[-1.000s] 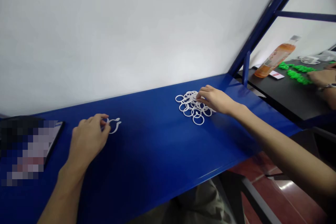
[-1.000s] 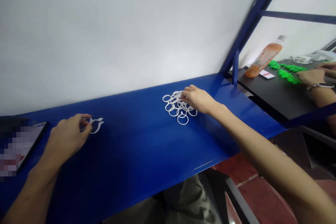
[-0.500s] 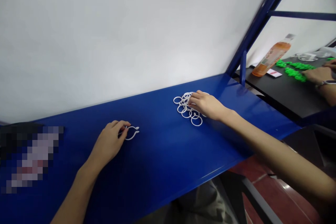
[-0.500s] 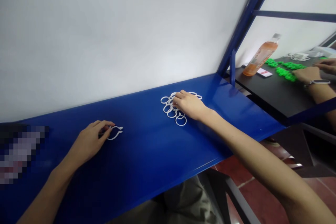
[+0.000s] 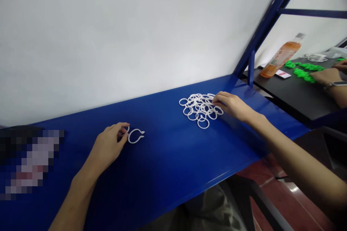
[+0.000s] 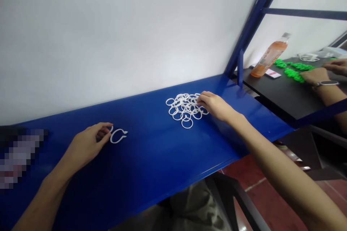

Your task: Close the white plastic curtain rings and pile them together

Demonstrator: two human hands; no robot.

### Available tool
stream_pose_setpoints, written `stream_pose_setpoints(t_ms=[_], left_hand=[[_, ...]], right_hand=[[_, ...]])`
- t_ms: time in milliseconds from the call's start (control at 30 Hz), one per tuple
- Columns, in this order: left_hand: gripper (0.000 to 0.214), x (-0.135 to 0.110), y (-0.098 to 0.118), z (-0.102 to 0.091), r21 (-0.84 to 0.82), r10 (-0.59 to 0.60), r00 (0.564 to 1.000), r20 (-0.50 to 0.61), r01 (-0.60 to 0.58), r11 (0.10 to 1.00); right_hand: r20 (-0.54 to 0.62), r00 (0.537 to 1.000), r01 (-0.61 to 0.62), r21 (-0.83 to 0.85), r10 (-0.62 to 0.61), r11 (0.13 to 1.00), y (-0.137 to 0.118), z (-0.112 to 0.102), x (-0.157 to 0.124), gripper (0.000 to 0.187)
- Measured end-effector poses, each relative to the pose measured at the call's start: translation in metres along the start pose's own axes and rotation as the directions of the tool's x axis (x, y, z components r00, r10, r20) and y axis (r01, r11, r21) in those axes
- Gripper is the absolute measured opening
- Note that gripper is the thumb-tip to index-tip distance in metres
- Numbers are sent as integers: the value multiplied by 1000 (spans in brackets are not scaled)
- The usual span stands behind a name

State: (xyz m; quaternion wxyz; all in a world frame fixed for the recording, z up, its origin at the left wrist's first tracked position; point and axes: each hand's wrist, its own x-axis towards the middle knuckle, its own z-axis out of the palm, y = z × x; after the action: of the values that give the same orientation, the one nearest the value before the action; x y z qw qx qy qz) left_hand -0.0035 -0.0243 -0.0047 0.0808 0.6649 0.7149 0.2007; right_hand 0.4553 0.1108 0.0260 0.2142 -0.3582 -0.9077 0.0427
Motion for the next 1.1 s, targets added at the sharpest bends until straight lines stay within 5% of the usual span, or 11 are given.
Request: stream_pose_setpoints(t_ms=[133, 233, 333, 400, 533, 733, 900, 1100], left_hand=[[35, 1, 2, -6, 34, -26, 996, -87, 29, 999], [36, -1, 13, -9, -9, -72, 976, -207, 72, 997], [40, -6, 34, -8, -222, -127, 968, -217, 78, 972], [43, -10, 49, -4, -433, -137, 984, -110, 76, 898], [45, -19, 71, 6, -711, -122, 989, 81, 143, 689], [37, -26, 76, 21, -886, -31, 995, 99, 102, 452], [42, -31, 85, 23, -781, 3, 997, 80, 61, 622], [31, -34, 90, 22, -568, 32, 999, 11, -20, 823]], right_hand=[[30, 999, 16, 35, -17, 999, -3, 5, -1, 23], [-51, 999, 16, 39, -14, 999, -15, 8, 1, 23], [-166, 986, 16, 81, -2, 997, -41, 9, 8, 21], [-185, 983, 30, 152, -1, 988, -67, 12, 17, 21], [-45, 998, 48, 374, -34, 926, -127, 33, 40, 20], [205, 956, -292, 736, 210, 611, -184, 77, 53, 26], [294, 917, -375, 865, 270, 333, -183, 88, 47, 16], [351, 902, -391, 911, 252, 129, -179, 86, 46, 27]])
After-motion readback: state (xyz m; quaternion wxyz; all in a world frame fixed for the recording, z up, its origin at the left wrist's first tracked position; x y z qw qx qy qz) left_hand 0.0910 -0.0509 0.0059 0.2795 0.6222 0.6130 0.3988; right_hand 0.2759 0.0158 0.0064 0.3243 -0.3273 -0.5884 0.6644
